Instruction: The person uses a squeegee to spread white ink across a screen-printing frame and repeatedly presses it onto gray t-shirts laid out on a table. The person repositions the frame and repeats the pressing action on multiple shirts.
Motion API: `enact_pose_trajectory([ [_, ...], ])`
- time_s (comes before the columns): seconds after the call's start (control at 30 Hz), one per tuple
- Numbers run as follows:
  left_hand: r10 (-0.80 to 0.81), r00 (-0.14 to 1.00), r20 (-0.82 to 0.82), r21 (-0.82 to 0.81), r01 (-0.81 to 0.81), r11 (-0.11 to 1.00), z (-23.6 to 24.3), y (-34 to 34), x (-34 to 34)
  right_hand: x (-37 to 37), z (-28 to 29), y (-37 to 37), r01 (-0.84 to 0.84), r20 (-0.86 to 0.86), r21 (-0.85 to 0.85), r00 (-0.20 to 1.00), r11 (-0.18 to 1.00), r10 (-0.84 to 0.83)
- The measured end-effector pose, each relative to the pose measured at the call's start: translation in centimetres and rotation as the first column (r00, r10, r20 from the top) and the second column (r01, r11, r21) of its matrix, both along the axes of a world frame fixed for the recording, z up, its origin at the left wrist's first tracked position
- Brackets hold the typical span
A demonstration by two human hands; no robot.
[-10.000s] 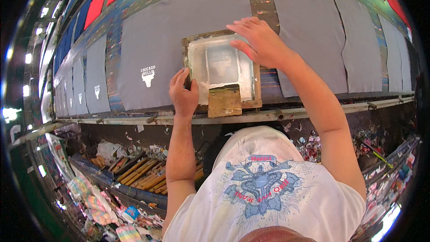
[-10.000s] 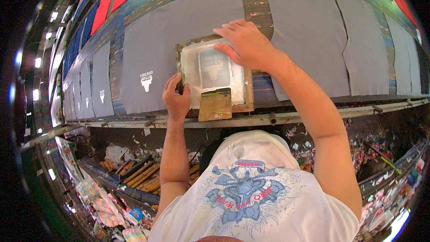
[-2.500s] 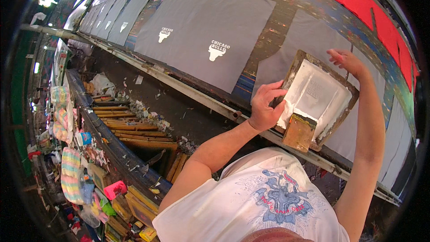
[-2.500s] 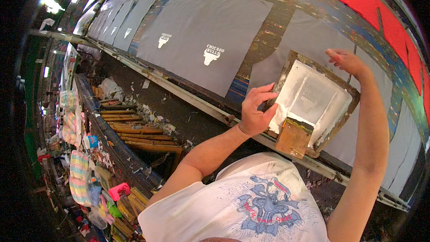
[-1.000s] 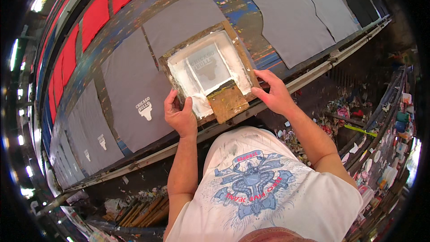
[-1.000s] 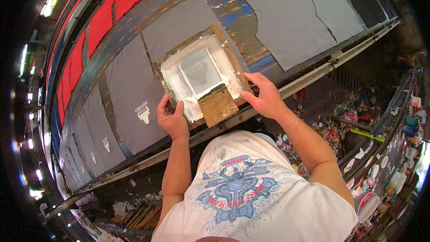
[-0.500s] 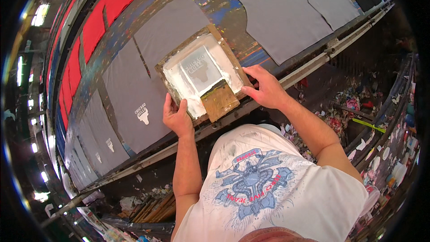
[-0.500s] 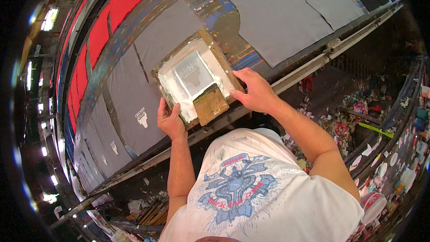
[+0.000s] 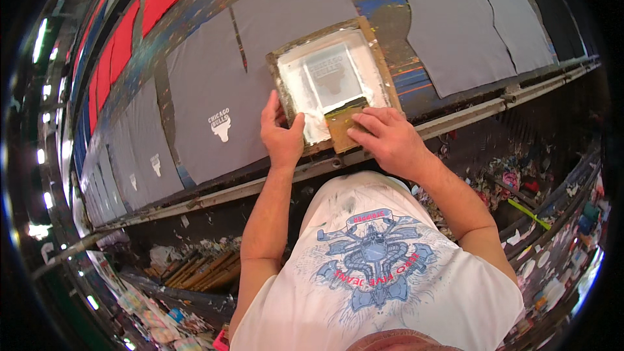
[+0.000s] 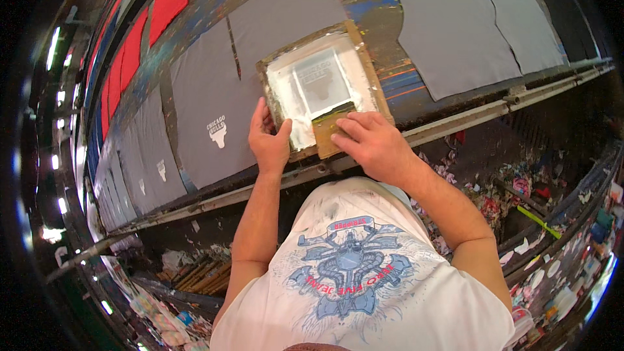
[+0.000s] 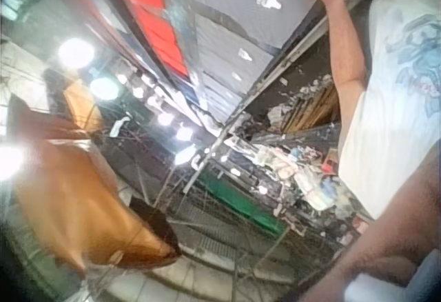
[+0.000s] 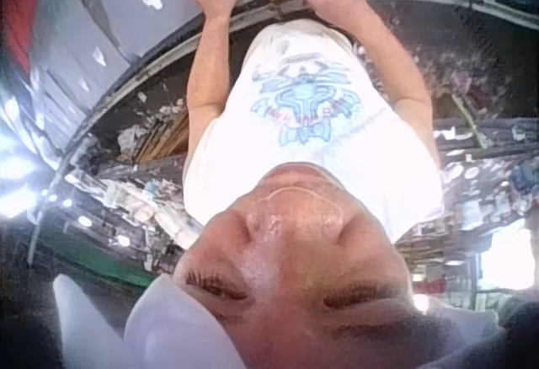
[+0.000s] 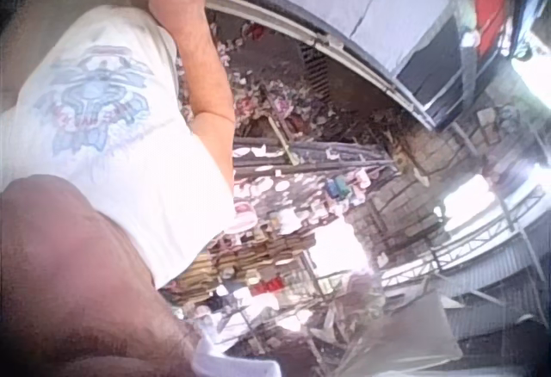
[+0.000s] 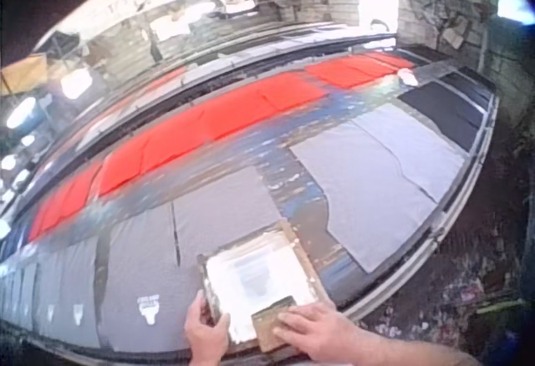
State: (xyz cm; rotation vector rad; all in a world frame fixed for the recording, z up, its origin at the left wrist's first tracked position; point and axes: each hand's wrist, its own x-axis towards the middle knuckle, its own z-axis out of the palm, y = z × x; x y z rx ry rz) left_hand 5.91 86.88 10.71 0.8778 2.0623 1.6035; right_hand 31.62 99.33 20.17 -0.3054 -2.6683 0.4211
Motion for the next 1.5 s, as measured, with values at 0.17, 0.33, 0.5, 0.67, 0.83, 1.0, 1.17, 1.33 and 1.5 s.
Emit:
enact_pose_trajectory([
  [0.17, -0.229, 0.718, -0.657, -0.208, 0.119, 0.971, 2.1, -1.1, -2.3, -2.9, 0.7, 0.5, -0.020, 0.032, 0.027, 0.999, 0.999, 0.019],
  [0.33, -0.338, 0.613, -0.714, -0.264, 0.211, 0.941, 2.4, -1.1, -3.7, -5.0, 2.7, 2.1, 0.012, 0.218, -0.080, 0.976, 0.997, 0.006],
  [0.5, -0.341, 0.636, -0.692, -0.266, 0.214, 0.940, 2.0, -0.7, -3.7, -3.3, 3.3, 0.7, 0.039, 0.211, -0.137, 0.978, 0.990, -0.009],
  [0.67, -0.350, 0.638, -0.686, -0.280, 0.212, 0.936, 1.9, -0.5, -3.7, -3.0, 0.3, -1.2, 0.039, 0.142, 0.050, 0.989, 0.998, -0.045],
  [0.83, -0.356, 0.606, -0.711, -0.278, 0.223, 0.934, 1.9, -0.4, -3.9, -5.0, -1.4, 1.1, 0.069, 0.100, 0.093, 0.992, 0.993, -0.078],
  [1.0, -0.356, 0.612, -0.706, -0.284, 0.217, 0.934, 2.4, -0.4, -3.7, -9.3, -2.2, 5.9, 0.062, 0.034, 0.087, 0.997, 0.994, -0.065],
  [1.17, -0.387, 0.588, -0.711, -0.324, 0.215, 0.921, 3.0, -0.2, -3.7, -12.4, -0.3, 9.7, 0.037, 0.130, 0.004, 0.991, 0.999, -0.037],
  [1.33, -0.390, 0.583, -0.713, -0.344, 0.194, 0.919, 3.3, 0.0, -3.3, -13.6, 1.1, 10.9, 0.054, 0.101, 0.027, 0.993, 0.998, -0.056],
  [1.5, -0.383, 0.590, -0.711, -0.350, 0.175, 0.920, 3.2, 0.0, -3.1, -14.3, 0.2, 11.6, 0.034, 0.126, 0.006, 0.991, 0.999, -0.034],
])
